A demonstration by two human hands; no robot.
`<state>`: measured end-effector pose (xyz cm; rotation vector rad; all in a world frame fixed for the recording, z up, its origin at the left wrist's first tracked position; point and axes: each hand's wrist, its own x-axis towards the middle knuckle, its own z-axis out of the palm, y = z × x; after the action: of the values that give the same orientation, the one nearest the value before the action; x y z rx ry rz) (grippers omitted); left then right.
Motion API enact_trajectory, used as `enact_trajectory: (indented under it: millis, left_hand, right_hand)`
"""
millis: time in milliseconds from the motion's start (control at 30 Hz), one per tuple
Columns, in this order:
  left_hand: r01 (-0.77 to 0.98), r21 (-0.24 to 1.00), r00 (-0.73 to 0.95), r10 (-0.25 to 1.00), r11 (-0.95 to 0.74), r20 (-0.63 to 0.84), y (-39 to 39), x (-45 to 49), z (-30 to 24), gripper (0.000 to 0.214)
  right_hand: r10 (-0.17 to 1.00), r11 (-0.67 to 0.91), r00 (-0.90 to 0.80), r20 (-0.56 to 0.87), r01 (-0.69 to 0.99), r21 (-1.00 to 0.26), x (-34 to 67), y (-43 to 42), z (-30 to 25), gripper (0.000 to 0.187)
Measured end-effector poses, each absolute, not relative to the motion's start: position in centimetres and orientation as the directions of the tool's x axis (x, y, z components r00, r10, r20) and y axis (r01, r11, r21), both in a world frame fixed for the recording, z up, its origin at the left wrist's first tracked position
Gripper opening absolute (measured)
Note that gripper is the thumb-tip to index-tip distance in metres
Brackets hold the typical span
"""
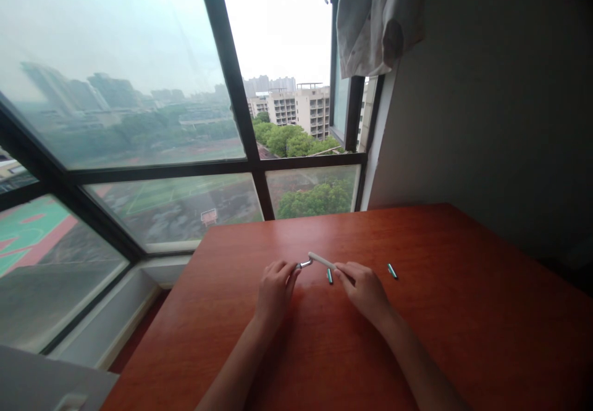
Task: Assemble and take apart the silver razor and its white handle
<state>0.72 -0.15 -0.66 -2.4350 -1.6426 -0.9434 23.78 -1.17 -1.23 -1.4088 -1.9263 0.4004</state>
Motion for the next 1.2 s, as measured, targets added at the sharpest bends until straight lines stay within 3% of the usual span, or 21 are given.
enact_trajectory:
  millis: [400,600,767,967,1200]
  left_hand:
    - [0.797,0.36,0.27,0.82,-0.484,0.505,-0.3,0.8,-0.2,0.022]
    - [0.605,0.645,0.182,0.87,-0.466,0.458,-0.4,1.0,0.2,0.028]
    - [0.412,0.826,0.098,0.92,-0.385,0.38,-0.3,1.1,0.2,0.033]
    - [0.335,0.895,-0.039,0.945,-0.294,0.325,-0.1,0.7,0.3,0.037]
    - [0.308,0.895,0.044,0.945,-0.322,0.324,-0.3,1.3,0.2,0.036]
  right_hand:
    - [0.926,0.346,-0.116,0.359,0.639,-0.687,23.6,-1.1,-1.0,0.032]
    - [0.961,0.275,-0.138,0.239,0.424,-0.863,23.5,-1.3,-0.2,0.047]
    - [0.975,0.036,-0.22,0.024,0.049,-0.998,22.9,-1.3,-0.7,0.048]
    - [0.956,-0.079,-0.29,-0.045,-0.107,-0.991,22.4,-1.6,-0.5,0.051]
    - [0.954,-0.102,-0.298,-0.039,-0.2,-0.974,22.2,-1.7,-0.4,0.048]
